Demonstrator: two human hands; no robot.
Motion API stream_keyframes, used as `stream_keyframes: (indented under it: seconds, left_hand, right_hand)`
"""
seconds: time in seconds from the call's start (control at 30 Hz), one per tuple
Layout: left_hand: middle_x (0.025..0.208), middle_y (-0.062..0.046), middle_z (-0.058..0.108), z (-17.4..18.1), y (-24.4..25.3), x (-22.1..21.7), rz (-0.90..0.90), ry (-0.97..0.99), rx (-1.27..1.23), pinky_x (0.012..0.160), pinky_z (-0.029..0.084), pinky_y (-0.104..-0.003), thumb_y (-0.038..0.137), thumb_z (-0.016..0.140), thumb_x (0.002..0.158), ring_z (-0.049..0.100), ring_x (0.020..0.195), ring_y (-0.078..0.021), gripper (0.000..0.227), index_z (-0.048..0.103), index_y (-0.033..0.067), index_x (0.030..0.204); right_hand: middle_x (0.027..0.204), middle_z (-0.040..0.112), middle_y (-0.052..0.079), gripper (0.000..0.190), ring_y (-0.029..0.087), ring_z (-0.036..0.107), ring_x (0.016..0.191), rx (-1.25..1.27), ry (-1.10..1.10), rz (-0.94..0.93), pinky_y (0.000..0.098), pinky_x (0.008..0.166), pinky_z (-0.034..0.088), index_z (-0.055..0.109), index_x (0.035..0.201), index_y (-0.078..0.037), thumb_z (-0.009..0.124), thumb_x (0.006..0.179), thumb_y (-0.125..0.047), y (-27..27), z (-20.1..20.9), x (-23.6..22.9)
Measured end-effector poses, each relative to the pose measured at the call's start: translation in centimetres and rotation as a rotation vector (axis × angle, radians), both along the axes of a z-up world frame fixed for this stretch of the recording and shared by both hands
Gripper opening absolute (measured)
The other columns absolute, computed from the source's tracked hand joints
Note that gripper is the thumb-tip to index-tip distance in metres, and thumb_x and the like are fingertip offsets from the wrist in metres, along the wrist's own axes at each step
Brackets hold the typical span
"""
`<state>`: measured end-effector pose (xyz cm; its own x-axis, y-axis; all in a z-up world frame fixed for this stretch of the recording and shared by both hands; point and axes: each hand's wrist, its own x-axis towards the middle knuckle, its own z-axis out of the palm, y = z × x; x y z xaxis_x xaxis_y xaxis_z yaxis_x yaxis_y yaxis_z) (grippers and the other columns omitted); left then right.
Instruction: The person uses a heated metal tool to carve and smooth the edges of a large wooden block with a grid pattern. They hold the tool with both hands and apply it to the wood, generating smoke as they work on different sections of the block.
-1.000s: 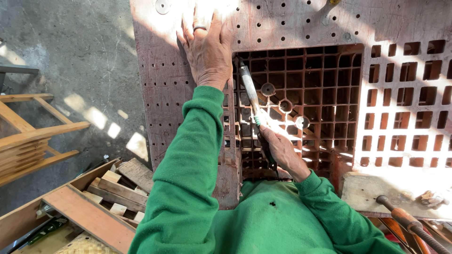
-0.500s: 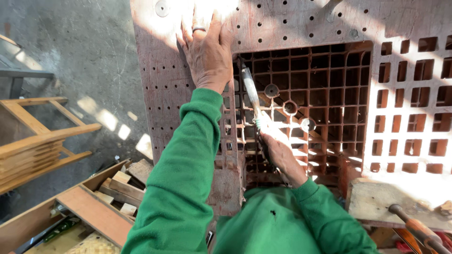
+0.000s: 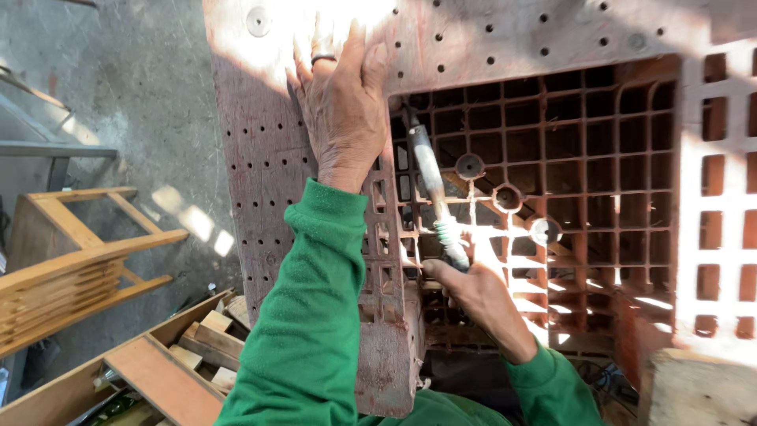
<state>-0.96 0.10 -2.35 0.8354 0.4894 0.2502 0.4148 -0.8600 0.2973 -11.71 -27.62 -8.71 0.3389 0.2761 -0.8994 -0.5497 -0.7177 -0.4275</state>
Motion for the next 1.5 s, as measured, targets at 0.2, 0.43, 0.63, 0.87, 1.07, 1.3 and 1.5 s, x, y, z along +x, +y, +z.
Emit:
stream_keyframes:
  seconds: [0.2,0.43,0.63,0.87,1.07,1.3,1.5]
  left_hand:
    - [0.087,-0.006,0.057,-0.4,-0.1,0.3,0.013,0.051,-0.07,0.13,0.011,-0.066,0.054,0.042,0.109,0.048,0.136,-0.0353,0.056,0.051,0.021,0.154]
    - [0.089,-0.007,0.059,0.1,-0.2,0.4,-0.009,0.01,-0.022,0.126,0.012,-0.066,0.052,0.043,0.111,0.04,0.143,-0.0434,0.054,0.05,0.0187,0.154]
    - [0.093,-0.011,0.062,0.5,-0.4,0.3,-0.006,0.024,-0.015,0.125,0.013,-0.065,0.047,0.047,0.111,0.033,0.146,-0.0465,0.051,0.051,0.0185,0.153]
    - [0.103,-0.014,0.069,1.0,-0.2,0.5,0.003,0.037,-0.051,0.127,0.013,-0.064,0.042,0.051,0.11,0.03,0.149,-0.0455,0.048,0.052,0.0189,0.152]
    - [0.104,-0.014,0.069,1.6,-0.2,0.9,0.039,0.047,-0.07,0.124,0.013,-0.064,0.043,0.053,0.107,0.029,0.148,-0.0459,0.048,0.053,0.0199,0.149]
    - [0.103,-0.012,0.07,3.1,-0.7,1.5,0.075,0.096,-0.083,0.126,0.011,-0.063,0.04,0.052,0.105,0.029,0.148,-0.0436,0.046,0.053,0.0225,0.148]
    - [0.103,-0.013,0.068,2.6,-0.6,1.7,0.107,0.119,-0.081,0.126,0.014,-0.061,0.039,0.053,0.104,0.03,0.148,-0.0421,0.047,0.052,0.025,0.149]
  right_hand:
    - [0.061,0.065,0.006,0.039,0.014,0.058,0.049,0.252,0.112,-0.478,0.026,0.046,0.049,0.07,0.094,-0.006,0.054,0.094,-0.042,-2.3,0.6,0.2]
    - [0.059,0.06,0.003,0.04,0.012,0.058,0.043,0.925,0.341,-0.541,0.0254,0.038,0.05,0.06,0.097,-0.001,0.056,0.106,-0.039,-2.3,1.0,3.1]
    - [0.075,0.065,0.007,0.025,0.011,0.06,0.049,0.686,0.153,-0.557,0.0249,0.038,0.049,0.058,0.109,-0.001,0.055,0.101,-0.025,0.1,2.6,5.4]
    - [0.074,0.066,0.009,0.027,0.009,0.053,0.041,0.664,0.232,-0.567,0.0218,0.036,0.045,0.058,0.121,-0.007,0.049,0.103,-0.025,0.6,4.6,6.7]
    - [0.074,0.064,0.007,0.033,0.01,0.053,0.043,0.58,0.168,-0.429,0.0224,0.036,0.042,0.053,0.132,-0.009,0.049,0.105,-0.029,0.2,5.3,8.2]
    - [0.08,0.068,0.005,0.028,0.009,0.056,0.052,0.306,-0.246,-0.115,0.0236,0.044,0.045,0.068,0.112,-0.008,0.051,0.103,-0.029,0.5,7.1,9.7]
    - [0.067,0.063,0.011,0.039,0.011,0.051,0.044,0.314,-0.104,0.01,0.0283,0.039,0.04,0.064,0.093,-0.001,0.049,0.107,-0.034,0.4,8.5,11.5]
